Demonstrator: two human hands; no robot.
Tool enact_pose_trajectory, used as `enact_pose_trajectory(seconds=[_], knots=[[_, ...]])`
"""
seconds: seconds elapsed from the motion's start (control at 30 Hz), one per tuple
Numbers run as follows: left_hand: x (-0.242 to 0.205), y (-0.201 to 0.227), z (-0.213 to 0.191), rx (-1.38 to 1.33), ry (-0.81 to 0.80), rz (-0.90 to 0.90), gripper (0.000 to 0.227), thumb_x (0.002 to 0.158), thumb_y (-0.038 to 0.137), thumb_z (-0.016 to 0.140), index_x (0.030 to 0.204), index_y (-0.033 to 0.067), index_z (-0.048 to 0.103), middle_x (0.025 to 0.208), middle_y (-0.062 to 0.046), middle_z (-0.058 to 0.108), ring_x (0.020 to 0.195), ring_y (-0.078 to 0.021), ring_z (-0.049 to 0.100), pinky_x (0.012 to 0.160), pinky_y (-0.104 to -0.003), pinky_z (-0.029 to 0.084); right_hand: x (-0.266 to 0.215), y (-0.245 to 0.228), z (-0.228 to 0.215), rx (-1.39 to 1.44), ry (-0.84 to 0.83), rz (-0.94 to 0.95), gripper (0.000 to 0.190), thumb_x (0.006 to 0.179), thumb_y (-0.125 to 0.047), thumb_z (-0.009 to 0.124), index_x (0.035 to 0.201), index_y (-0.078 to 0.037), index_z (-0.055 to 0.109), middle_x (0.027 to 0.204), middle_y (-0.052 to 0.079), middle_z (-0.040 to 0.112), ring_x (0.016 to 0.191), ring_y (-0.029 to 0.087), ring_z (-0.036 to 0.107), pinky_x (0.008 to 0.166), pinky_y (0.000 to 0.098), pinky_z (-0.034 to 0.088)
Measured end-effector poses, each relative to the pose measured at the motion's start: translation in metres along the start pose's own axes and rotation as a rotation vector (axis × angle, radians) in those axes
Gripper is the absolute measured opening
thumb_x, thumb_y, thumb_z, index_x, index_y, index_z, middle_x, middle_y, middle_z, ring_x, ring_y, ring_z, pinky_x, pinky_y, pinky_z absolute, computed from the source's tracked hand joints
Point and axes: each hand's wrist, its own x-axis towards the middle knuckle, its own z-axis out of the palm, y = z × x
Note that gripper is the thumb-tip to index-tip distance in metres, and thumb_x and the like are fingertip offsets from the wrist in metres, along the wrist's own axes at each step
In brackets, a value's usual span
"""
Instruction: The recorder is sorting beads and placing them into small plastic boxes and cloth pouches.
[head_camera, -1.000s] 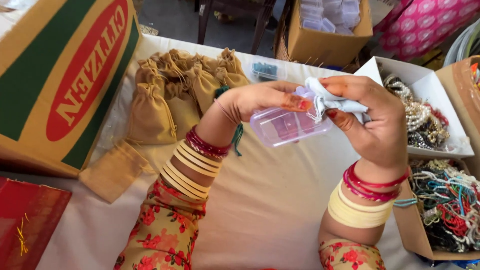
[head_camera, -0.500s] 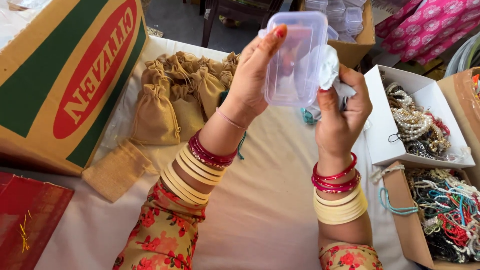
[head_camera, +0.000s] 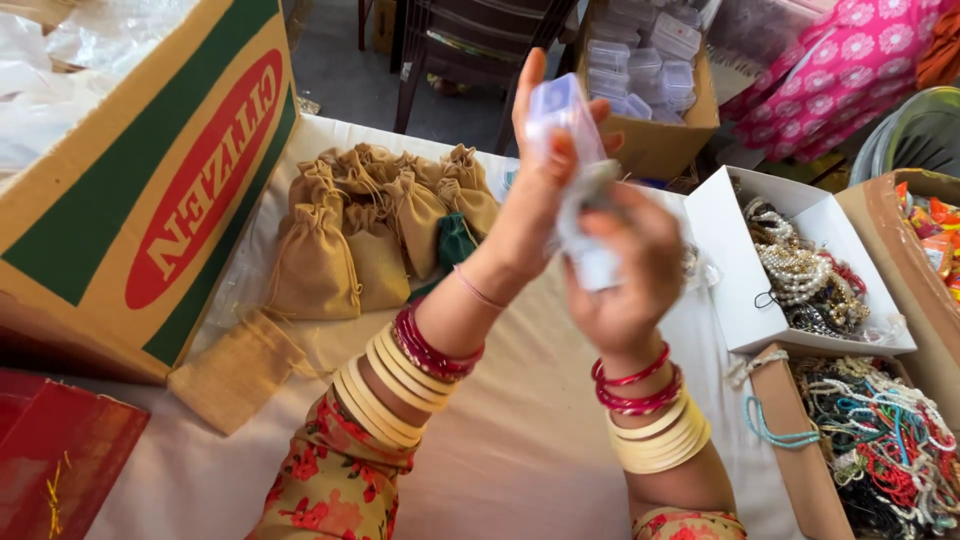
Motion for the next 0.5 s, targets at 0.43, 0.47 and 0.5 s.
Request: enact_pose_trajectory(seconds=[0.43, 0.47, 0.5], knots=[[-0.002, 0.017, 0.017, -0.38, -0.236, -0.632, 0.105, 0.086, 0.082, 0.045, 0.161, 0.0089, 0.036, 0.142, -0.008, 0.057, 0.129, -0.0202, 0.058, 0.107, -0.041, 0.052, 0.008, 0.009, -0.015, -0.153, 0.018, 0.092, 0.024, 0.101, -0.005, 0.074, 0.123, -0.001, 0.066, 0.132, 0.013, 0.06, 0.121, 0.03, 0.057, 0.106, 0.0379, 0.049], [0.001, 0.02, 0.013, -0.376, -0.233, -0.635, 0.105, 0.086, 0.082, 0.045, 0.161, 0.0089, 0.036, 0.142, -0.008, 0.057, 0.129, -0.0202, 0.058, 0.107, -0.041, 0.052, 0.008, 0.011, -0.015, -0.148, 0.019, 0.095, 0.024, 0.101, -0.005, 0.074, 0.123, -0.001, 0.066, 0.132, 0.013, 0.06, 0.121, 0.03, 0.057, 0.106, 0.0379, 0.049], [0.005, 0.024, 0.008, -0.414, -0.2, -0.565, 0.105, 0.086, 0.083, 0.044, 0.161, 0.01, 0.034, 0.138, -0.007, 0.059, 0.126, -0.0206, 0.06, 0.106, -0.041, 0.052, 0.007, 0.012, -0.014, -0.112, -0.037, 0.083, 0.023, 0.099, -0.001, 0.071, 0.121, -0.002, 0.067, 0.132, 0.012, 0.06, 0.12, 0.029, 0.058, 0.105, 0.0369, 0.05]])
